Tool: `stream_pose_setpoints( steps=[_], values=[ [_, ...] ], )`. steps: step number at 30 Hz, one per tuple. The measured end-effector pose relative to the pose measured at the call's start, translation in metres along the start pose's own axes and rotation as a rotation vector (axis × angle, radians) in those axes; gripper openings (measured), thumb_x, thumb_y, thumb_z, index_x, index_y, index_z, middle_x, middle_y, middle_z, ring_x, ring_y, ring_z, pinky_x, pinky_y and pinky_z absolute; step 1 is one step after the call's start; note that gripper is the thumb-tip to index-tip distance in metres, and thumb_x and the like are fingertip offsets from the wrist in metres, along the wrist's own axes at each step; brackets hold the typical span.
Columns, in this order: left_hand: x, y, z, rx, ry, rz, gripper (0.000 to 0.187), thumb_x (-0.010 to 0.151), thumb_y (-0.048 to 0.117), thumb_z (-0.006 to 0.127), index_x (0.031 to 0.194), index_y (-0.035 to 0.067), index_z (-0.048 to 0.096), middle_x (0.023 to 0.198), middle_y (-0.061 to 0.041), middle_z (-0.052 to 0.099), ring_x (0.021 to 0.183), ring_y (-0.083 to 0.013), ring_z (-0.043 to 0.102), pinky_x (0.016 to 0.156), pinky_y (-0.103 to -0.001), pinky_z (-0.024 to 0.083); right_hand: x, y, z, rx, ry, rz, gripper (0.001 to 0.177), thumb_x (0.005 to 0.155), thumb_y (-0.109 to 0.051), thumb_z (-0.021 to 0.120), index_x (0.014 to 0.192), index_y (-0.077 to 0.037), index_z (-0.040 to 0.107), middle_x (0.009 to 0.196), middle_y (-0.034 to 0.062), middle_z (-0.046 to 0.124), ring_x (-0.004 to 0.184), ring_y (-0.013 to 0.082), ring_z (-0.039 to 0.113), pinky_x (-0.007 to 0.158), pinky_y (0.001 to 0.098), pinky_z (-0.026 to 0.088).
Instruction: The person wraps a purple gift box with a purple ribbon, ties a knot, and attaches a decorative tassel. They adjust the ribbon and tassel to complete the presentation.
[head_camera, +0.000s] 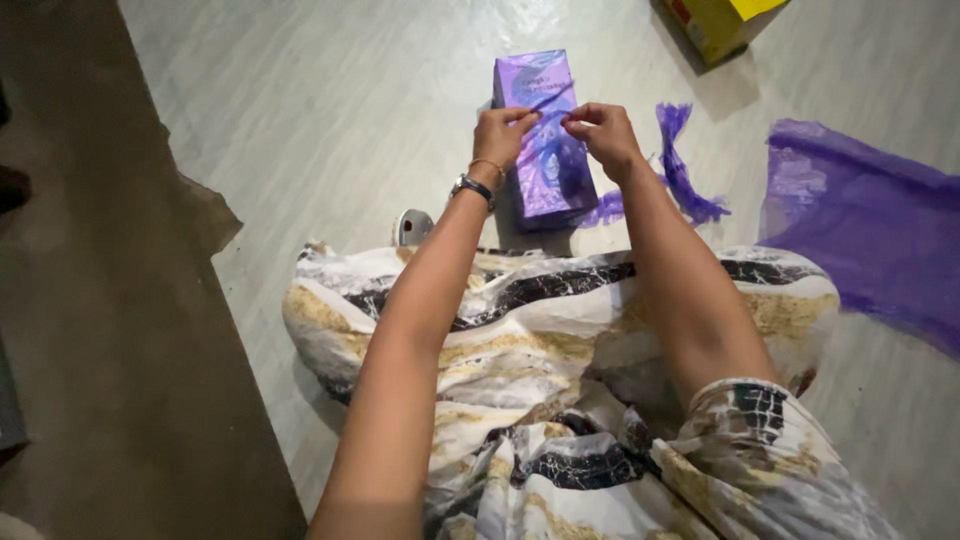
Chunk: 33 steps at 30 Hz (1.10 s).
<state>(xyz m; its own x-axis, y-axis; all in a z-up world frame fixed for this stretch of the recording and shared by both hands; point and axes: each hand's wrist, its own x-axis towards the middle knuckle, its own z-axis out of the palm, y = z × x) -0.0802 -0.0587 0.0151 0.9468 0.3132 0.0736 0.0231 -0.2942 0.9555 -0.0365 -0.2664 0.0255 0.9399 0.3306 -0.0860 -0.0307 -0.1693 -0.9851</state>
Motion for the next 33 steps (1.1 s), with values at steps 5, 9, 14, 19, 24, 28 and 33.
stream_pose_setpoints(
  steps=[5,9,14,19,24,28,33],
  values=[
    [-0.023,0.007,0.005,0.063,-0.033,-0.048,0.027,0.079,0.028,0.083,0.098,0.01,0.082,0.096,-0.011,0.08,0.085,-0.0204,0.078,0.079,-0.031,0.059,-0.024,-0.022,-0.001,-0.065,0.019,0.212,0.013,0.091,-0.008,0.075,0.103,-0.006,0.076,0.093,0.0013,0.075,0.081,0.0097,0.064,0.067,0.0259,0.046],
    [-0.036,0.007,0.005,0.078,-0.057,-0.004,0.028,0.079,0.029,0.083,0.097,0.008,0.082,0.095,-0.014,0.08,0.087,-0.0233,0.078,0.079,-0.032,0.059,-0.044,-0.033,-0.007,-0.162,-0.026,0.274,0.015,0.09,-0.012,0.075,0.105,-0.009,0.078,0.095,-0.0002,0.077,0.087,0.0087,0.068,0.074,0.0287,0.049],
    [-0.051,0.012,0.001,0.106,-0.1,0.138,0.025,0.081,0.028,0.082,0.096,0.009,0.081,0.094,-0.014,0.079,0.088,-0.0259,0.078,0.081,-0.034,0.059,-0.055,-0.027,-0.015,-0.148,-0.071,0.257,0.015,0.091,-0.012,0.075,0.106,-0.008,0.078,0.098,0.0015,0.076,0.089,0.0101,0.067,0.075,0.0278,0.047],
    [-0.063,0.027,0.01,0.246,0.081,0.348,0.016,0.077,0.025,0.082,0.088,0.013,0.084,0.092,-0.014,0.077,0.087,-0.03,0.073,0.078,-0.039,0.057,-0.049,-0.006,-0.023,0.038,-0.143,0.163,0.013,0.091,-0.005,0.074,0.104,-0.004,0.077,0.1,0.0041,0.077,0.086,0.0089,0.068,0.075,0.0218,0.052],
    [-0.055,0.032,0.007,0.199,0.008,0.217,0.017,0.083,0.023,0.081,0.095,0.012,0.082,0.092,-0.011,0.076,0.085,-0.0277,0.073,0.077,-0.038,0.057,-0.042,-0.004,-0.029,-0.031,-0.144,0.144,0.01,0.093,-0.004,0.075,0.102,0.0,0.075,0.103,0.0056,0.077,0.086,0.0091,0.065,0.074,0.0235,0.05],
    [-0.048,0.026,0.009,0.135,0.04,0.177,0.018,0.083,0.021,0.081,0.096,0.008,0.081,0.088,-0.012,0.075,0.077,-0.0258,0.072,0.071,-0.035,0.056,-0.046,-0.013,-0.03,-0.103,-0.093,-0.023,0.013,0.092,-0.003,0.075,0.105,0.001,0.077,0.097,0.0065,0.076,0.085,0.01,0.068,0.079,0.0243,0.057],
    [-0.049,0.02,0.011,0.052,0.016,0.235,0.017,0.086,0.017,0.079,0.1,0.007,0.081,0.086,-0.01,0.074,0.074,-0.0202,0.069,0.067,-0.032,0.054,-0.05,-0.033,-0.023,-0.064,-0.08,-0.086,0.013,0.092,-0.002,0.074,0.105,0.001,0.075,0.096,0.0044,0.077,0.087,0.0082,0.069,0.08,0.0227,0.056]
  ],
)
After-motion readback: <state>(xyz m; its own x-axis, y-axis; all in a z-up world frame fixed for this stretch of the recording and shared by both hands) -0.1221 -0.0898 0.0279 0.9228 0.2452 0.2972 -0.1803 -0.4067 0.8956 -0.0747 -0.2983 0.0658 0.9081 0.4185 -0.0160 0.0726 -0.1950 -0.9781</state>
